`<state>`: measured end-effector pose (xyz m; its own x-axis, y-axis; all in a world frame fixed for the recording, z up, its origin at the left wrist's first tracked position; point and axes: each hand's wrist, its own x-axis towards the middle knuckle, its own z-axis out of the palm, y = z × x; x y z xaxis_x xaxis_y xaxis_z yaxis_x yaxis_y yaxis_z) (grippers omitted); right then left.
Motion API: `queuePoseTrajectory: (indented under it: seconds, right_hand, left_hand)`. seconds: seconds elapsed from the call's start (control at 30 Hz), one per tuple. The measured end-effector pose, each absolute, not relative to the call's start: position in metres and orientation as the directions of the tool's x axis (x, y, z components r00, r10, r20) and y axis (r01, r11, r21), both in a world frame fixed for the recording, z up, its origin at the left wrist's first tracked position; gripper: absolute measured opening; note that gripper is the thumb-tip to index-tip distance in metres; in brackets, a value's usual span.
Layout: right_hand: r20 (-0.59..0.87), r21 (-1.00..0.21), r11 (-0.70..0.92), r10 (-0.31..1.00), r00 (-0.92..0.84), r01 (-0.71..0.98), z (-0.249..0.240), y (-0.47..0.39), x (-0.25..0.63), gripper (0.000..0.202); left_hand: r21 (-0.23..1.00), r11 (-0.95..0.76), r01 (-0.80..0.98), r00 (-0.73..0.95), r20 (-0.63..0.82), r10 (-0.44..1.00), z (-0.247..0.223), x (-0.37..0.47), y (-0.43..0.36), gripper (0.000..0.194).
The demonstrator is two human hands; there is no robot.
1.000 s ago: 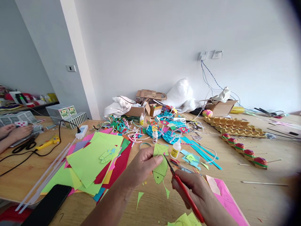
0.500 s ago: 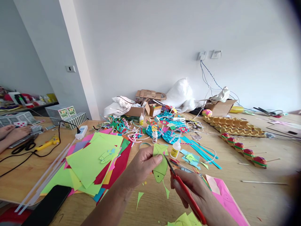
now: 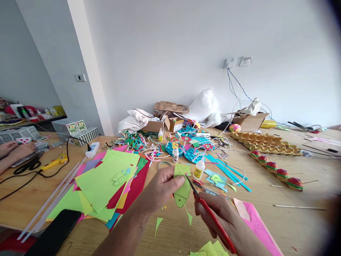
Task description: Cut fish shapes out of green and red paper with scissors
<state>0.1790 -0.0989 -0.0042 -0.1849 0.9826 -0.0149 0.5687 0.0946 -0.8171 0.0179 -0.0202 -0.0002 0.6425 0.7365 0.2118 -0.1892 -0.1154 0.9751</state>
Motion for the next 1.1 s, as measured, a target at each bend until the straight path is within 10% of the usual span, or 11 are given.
queuePoseTrajectory:
  seconds: [1.1]
  right_hand:
    - [-0.016,-0.824,0.059,0.992,-0.127,0.563,-0.012,-0.099,0.18,0.04]
  left_hand:
    - [0.977,-0.071,-0.202,0.643,0.187,0.743,0.001,0.019,-0.021,0.021]
